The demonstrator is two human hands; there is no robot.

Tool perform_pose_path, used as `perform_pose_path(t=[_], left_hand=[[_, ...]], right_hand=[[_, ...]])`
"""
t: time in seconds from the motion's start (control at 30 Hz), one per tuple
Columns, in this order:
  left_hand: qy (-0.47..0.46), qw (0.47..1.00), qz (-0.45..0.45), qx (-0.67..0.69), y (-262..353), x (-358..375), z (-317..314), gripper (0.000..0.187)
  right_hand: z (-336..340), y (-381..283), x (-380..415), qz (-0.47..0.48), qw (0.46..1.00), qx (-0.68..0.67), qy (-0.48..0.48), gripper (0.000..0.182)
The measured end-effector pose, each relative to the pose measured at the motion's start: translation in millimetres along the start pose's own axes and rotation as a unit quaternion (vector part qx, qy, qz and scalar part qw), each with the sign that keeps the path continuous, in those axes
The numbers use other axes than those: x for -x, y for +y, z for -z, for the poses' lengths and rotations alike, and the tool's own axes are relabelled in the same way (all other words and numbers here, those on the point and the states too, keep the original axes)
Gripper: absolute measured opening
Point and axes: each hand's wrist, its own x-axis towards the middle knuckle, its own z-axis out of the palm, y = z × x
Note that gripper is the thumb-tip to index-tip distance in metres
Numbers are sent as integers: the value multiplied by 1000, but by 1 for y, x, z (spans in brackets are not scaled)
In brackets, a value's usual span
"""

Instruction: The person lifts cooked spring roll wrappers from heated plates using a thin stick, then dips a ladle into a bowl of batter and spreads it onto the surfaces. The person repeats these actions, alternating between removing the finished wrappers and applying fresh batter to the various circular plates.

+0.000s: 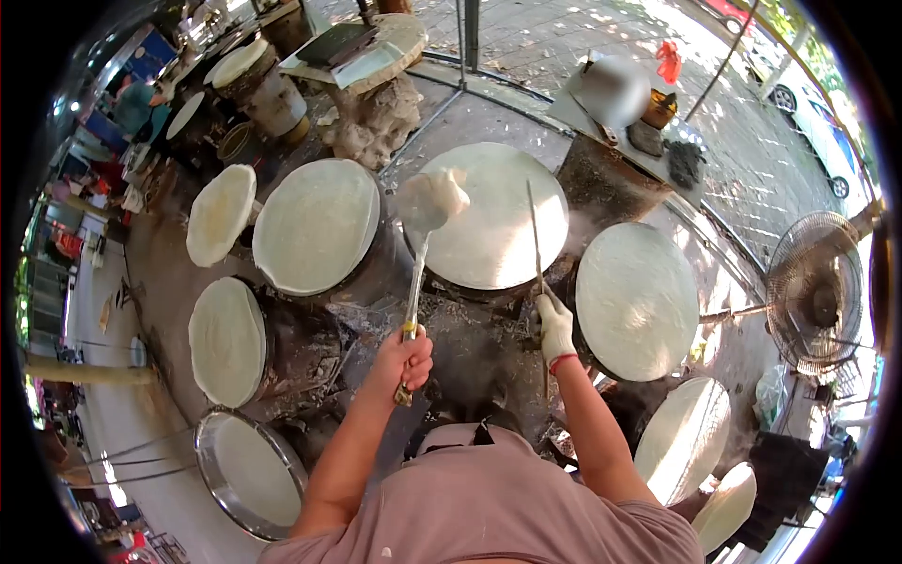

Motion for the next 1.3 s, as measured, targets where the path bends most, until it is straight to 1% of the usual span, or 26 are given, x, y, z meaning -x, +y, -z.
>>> perform_pose_path(t=[0.07,0.1,0.13,0.2,0.23,0.27,0.33,0.4,0.43,0.47,0.53,0.6,0.67,0.7,0.73,0.8,0.83,0.87,0.93,0.97,1.0,1.07,1.17,1.2,1.27,1.3], left_hand=[[20,1000,-14,-8,-1,13,-11,13],[31,999,-12,26,-2,11,-9,17],[0,998,5,58,-4,12,-1,19],[-63,990,32,119,-2,19,19,24],[-45,991,25,127,-1,32,22,24],[-41,989,17,143,1,45,31,24],[-24,983,-12,183,5,77,57,22],[15,975,-65,213,15,118,86,19],[31,968,-90,230,18,138,103,18],[42,962,-111,246,21,157,120,17],[79,943,-144,290,20,192,166,20],[79,926,-169,328,13,220,231,23],[195,897,-200,343,25,252,272,24],[243,878,-206,356,29,268,293,23],[292,857,-210,368,30,287,314,23],[310,840,-221,387,28,327,354,20],[318,831,-228,395,26,343,370,18],[332,816,-248,403,28,359,381,17],[360,785,-285,416,31,389,392,15],[370,773,-293,424,31,399,396,15],[381,761,-301,431,31,407,400,15],[391,741,-319,442,30,419,410,15],[392,727,-335,453,30,425,421,16],[392,725,-339,454,31,425,422,17],[380,727,-347,455,31,425,423,17],[366,733,-347,455,31,424,425,16]], right_hand=[[3,32,-40,58,988,142,-32,36],[-4,42,-41,131,956,259,-51,38],[-7,40,-41,212,890,382,-131,39],[-23,26,-18,105,884,384,-244,36],[-37,29,-12,101,897,319,-287,34],[-45,28,3,14,931,274,-241,33],[-66,51,5,44,943,264,-199,35],[-105,71,19,36,939,243,-239,35],[-127,79,31,-57,938,267,-215,34],[-146,95,38,-77,934,291,-193,28],[-193,117,56,-94,921,304,-225,22],[-260,148,69,-77,926,268,-256,11],[-344,173,84,-56,897,316,-303,12],[-393,171,105,-48,884,338,-318,17],[-434,191,97,32,857,377,-350,26],[-514,222,92,190,828,407,-336,49],[-549,199,126,127,826,457,-304,54],[-576,201,134,149,818,474,-290,58],[-606,226,138,138,827,477,-264,58],[-614,257,118,112,816,499,-271,57],[-617,264,125,144,789,525,-283,55],[-626,268,133,197,772,547,-257,35],[-634,235,162,55,872,342,-347,33],[-629,221,178,28,894,288,-342,20],[-623,227,175,-22,923,176,-341,19],[-616,239,157,-43,930,159,-329,18]])
